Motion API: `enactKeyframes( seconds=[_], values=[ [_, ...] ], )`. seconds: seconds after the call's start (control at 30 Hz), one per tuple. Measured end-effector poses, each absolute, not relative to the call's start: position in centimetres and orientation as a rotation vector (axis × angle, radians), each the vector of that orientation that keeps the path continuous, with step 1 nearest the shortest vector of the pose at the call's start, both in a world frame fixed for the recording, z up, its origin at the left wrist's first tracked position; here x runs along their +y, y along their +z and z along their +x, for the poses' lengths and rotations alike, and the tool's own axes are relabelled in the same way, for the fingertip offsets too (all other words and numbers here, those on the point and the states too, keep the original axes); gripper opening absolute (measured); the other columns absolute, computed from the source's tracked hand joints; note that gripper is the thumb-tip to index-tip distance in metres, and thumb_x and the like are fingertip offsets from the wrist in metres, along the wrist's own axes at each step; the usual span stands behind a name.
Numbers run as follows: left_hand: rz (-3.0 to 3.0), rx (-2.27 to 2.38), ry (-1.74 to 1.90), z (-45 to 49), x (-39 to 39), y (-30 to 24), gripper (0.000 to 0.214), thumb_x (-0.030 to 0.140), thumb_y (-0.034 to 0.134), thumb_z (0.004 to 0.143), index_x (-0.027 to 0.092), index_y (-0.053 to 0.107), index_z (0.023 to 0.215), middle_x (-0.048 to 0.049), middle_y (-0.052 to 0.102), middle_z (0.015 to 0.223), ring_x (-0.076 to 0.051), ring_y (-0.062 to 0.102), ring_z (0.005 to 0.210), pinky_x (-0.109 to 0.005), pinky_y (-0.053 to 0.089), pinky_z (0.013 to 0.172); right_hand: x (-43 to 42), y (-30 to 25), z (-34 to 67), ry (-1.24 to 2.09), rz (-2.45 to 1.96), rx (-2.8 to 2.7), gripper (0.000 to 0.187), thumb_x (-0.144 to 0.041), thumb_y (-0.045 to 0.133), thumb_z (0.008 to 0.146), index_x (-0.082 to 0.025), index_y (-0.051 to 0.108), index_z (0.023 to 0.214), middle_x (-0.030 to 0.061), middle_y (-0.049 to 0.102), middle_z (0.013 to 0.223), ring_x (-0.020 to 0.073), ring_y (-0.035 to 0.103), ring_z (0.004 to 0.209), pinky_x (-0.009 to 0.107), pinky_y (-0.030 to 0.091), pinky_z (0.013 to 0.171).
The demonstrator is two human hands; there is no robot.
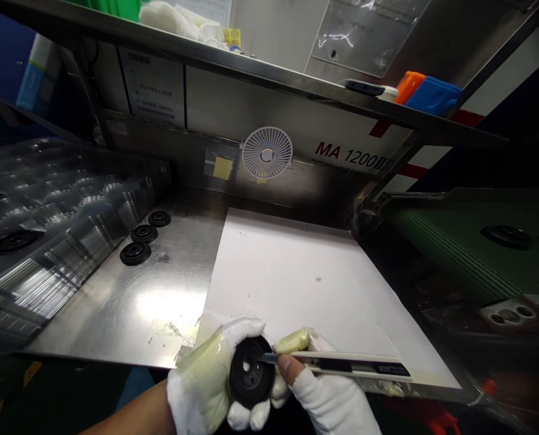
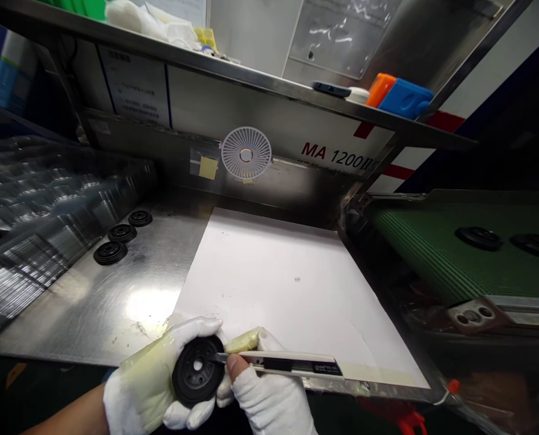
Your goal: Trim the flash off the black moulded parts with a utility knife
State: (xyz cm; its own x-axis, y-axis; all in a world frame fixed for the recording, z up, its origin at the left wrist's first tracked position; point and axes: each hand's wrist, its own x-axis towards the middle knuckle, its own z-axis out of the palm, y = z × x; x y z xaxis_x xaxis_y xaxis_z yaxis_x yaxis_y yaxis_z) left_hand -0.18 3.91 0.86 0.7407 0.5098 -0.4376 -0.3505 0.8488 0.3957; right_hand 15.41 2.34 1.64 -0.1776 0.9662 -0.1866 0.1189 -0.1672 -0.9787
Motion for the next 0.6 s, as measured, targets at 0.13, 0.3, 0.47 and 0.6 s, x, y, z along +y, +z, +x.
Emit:
enactKeyframes(
  seconds=[0.13,0.3,0.47,0.6],
  values=[
    [0.316,0.547,0.494,0.0,4.0,0.7,0.074,0.059,0.021,0.082,0.002,0.062,0.06,-0.0101,0.053,0.059,-0.009,0.05,0.031,-0.015,0.018,0.022,2.3,1.6,15.5,1.489,-1.292,-1.319,0.043,-0.057,0.067,0.072,-0.016,0.062,0.062,0.0052,0.063,0.06,0.0184,0.06,0.058,0.033,0.05,0.063],
    [0.305,0.486,0.521,-0.2,4.1,0.7,0.074,0.06,0.021,0.084,0.001,0.063,0.066,-0.0108,0.055,0.064,-0.009,0.052,0.035,-0.016,0.02,0.023,2.1,1.6,14.8,1.353,-1.286,-1.191,0.035,-0.05,0.072,0.07,-0.017,0.063,0.071,0.0033,0.064,0.062,0.0193,0.06,0.061,0.033,0.05,0.063],
    [0.479,0.449,0.747,-0.9,3.7,1.5,0.057,0.06,0.046,0.082,0.008,0.062,0.099,-0.0131,0.064,0.086,-0.017,0.065,0.068,-0.024,0.052,0.058,2.5,2.3,14.9,1.408,-1.172,-0.873,0.03,-0.043,0.076,0.067,-0.019,0.061,0.074,0.0001,0.064,0.054,0.0163,0.059,0.05,0.03,0.049,0.054],
    [0.845,0.712,0.971,-1.2,3.5,0.5,0.043,0.028,0.077,0.067,0.019,0.064,0.108,-0.0087,0.068,0.101,-0.021,0.063,0.095,-0.033,0.047,0.089,2.9,1.8,15.9,1.446,-1.108,-0.737,0.034,-0.04,0.085,0.057,-0.019,0.062,0.072,-0.0012,0.063,0.046,0.0142,0.059,0.043,0.025,0.049,0.047]
  ],
)
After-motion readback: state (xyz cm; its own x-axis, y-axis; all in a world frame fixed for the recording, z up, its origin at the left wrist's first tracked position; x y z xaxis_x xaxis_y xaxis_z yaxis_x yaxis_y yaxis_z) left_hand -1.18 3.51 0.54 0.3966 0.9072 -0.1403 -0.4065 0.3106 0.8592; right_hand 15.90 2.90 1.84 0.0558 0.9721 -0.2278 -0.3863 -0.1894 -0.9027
